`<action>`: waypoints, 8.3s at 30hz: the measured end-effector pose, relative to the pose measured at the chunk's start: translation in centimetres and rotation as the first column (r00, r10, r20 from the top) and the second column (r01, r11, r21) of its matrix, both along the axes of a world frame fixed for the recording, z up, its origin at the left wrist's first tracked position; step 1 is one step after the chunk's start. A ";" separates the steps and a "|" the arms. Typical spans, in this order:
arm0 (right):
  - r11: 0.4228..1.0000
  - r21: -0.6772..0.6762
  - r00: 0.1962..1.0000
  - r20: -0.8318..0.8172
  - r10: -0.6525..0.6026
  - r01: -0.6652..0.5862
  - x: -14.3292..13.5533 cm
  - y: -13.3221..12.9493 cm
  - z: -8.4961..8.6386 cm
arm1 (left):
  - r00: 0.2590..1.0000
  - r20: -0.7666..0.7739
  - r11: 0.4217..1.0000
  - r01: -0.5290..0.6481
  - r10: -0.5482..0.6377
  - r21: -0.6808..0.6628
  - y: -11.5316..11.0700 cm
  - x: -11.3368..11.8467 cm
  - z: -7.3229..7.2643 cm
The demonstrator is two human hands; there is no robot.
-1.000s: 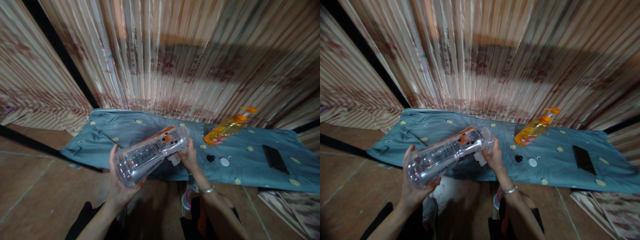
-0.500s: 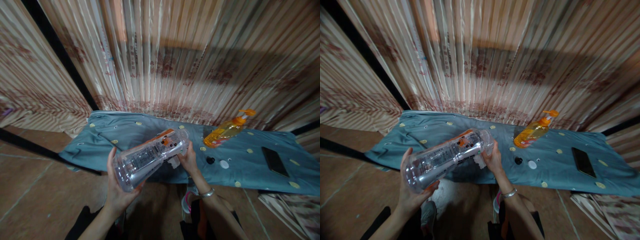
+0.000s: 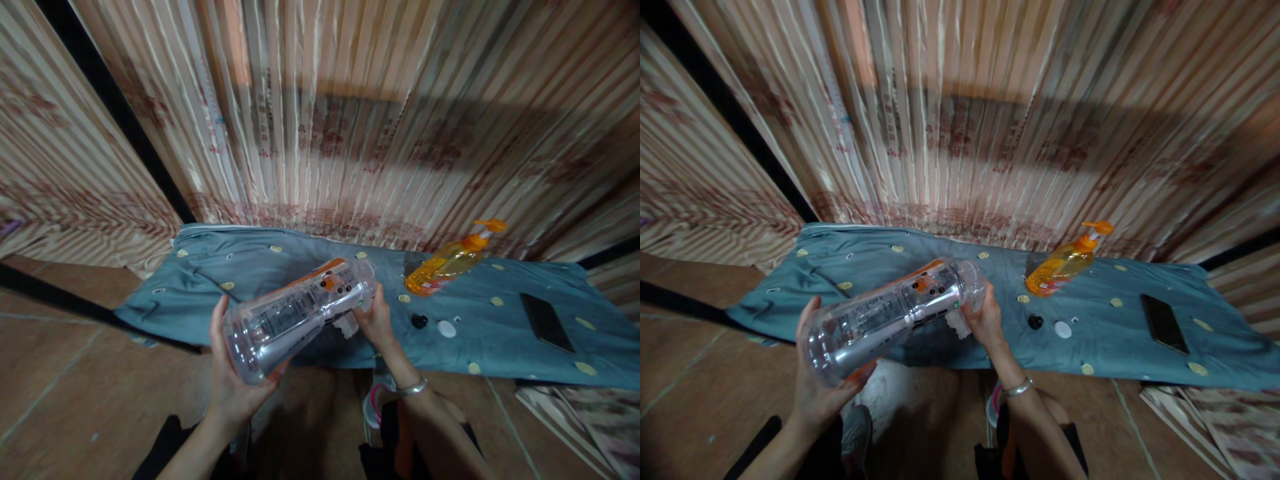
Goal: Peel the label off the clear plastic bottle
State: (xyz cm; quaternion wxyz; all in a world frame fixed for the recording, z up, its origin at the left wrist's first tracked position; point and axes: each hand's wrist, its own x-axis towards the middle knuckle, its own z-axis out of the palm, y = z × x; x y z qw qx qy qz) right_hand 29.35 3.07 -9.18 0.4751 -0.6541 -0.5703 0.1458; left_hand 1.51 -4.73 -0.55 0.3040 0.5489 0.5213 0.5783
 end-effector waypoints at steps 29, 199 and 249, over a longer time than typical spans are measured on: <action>0.999 0.040 0.999 -0.011 0.033 -0.032 0.0 -0.1 -0.4 | 0.998 -0.061 0.993 -0.022 0.029 0.116 0.5 -1.4 -1.2; 1.000 -0.013 0.999 0.031 -0.009 0.009 0.0 -0.1 0.1 | 0.986 -0.147 0.993 0.094 -0.084 0.068 0.9 -2.4 -0.9; 0.999 0.027 0.999 0.037 0.027 -0.028 0.5 0.0 0.0 | 0.991 -0.128 0.991 -0.033 0.050 0.129 1.1 -0.1 0.0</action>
